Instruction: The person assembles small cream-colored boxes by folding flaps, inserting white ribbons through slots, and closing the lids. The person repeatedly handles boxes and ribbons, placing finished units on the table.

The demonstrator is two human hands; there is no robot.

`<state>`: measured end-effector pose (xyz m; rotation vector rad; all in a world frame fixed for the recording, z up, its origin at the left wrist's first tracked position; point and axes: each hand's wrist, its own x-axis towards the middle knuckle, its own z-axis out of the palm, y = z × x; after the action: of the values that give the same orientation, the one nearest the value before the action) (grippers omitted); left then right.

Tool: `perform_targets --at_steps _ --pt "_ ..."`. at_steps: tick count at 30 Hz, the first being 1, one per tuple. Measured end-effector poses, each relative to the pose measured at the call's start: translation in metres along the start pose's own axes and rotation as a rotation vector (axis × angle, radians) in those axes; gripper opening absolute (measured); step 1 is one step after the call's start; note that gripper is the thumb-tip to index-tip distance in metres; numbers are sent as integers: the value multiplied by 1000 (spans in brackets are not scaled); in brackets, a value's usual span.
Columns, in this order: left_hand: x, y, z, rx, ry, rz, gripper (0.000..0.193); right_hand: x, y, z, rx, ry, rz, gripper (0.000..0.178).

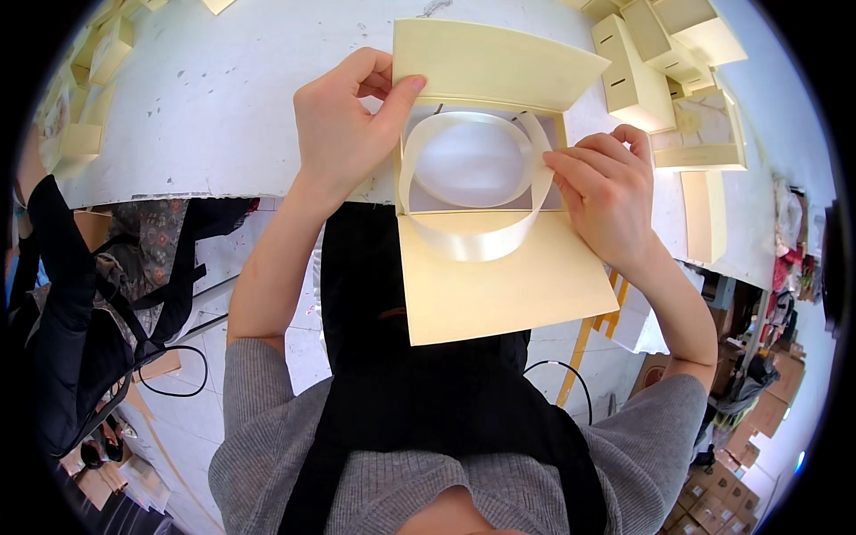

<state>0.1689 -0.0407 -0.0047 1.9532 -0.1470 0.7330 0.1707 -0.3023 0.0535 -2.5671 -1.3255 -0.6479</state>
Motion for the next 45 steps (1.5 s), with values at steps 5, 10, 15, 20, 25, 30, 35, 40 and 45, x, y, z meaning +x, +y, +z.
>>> perform_targets --at_steps 5,10,15,20,25,30,35,40,45 --pt "-8 10 -1 37 -23 -25 12 3 2 4 15 -21 -69 17" --pt "-15 12 -3 45 -10 -2 13 4 -1 2 105 -71 -148 22" --pt "-22 20 -5 45 -9 0 13 0 4 3 59 -70 -139 23" --pt "-26 17 -18 -229 -198 -110 16 -5 5 1 83 -92 -170 24" --pt "35 -4 -29 -858 -547 -319 39 -5 8 3 110 -113 -236 25" --pt "54 13 39 -327 -1037 -19 29 -9 9 3 132 -99 -207 25" --pt "47 11 56 -260 -1084 -29 27 -11 11 7 124 -107 -211 22" --pt "59 -36 42 123 -678 302 13 -12 13 10 174 -147 -241 15" --pt "84 -65 -24 601 -300 65 36 -9 16 7 207 -183 -237 24"
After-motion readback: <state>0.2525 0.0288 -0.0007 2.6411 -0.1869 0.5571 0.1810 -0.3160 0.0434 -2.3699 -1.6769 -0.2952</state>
